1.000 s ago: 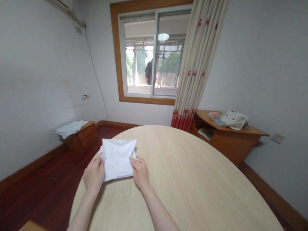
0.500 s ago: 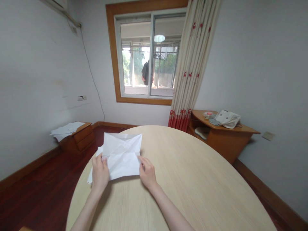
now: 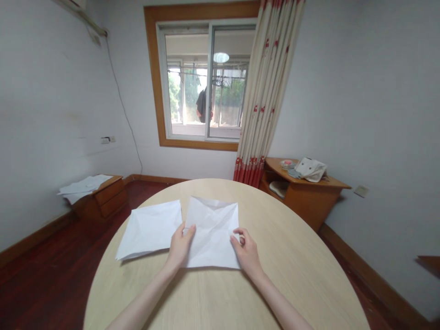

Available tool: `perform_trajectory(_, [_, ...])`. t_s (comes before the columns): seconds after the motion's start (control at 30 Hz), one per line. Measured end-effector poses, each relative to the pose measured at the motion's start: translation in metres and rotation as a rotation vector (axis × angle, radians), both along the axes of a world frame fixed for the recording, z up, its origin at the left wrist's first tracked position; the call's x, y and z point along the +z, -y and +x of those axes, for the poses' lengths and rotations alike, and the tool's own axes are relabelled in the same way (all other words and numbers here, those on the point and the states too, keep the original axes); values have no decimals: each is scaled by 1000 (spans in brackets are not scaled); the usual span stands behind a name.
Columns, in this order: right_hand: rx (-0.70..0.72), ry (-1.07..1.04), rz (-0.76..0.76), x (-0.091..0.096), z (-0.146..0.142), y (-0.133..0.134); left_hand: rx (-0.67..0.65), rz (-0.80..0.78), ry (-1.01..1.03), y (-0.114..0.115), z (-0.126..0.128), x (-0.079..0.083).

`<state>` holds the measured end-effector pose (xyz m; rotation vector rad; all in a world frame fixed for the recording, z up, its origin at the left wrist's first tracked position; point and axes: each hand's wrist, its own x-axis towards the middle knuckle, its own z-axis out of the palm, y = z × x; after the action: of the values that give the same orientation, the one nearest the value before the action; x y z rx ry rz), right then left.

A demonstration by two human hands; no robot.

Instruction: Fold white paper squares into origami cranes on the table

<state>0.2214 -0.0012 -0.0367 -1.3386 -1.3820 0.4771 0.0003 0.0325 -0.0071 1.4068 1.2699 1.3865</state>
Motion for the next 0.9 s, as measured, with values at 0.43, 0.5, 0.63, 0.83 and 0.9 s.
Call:
perform_trajectory(0.43, [28, -31, -152, -16, 49, 8, -179, 91, -131, 14, 16, -36])
perform_trajectory(0.5, [26, 22, -164, -17, 52, 9, -157, 175, -269, 12, 13, -42])
perform_trajectory(0.63, [-2, 148, -197, -19, 55, 9, -137, 298, -479, 9, 11, -52])
perform_trajectory(0.83, [-57, 313, -165, -19, 60, 6, -115, 391, -608, 7, 8, -54])
perform_trajectory(0.9, [-49, 349, -139, -20, 61, 5, -100, 410, -651, 8, 8, -52])
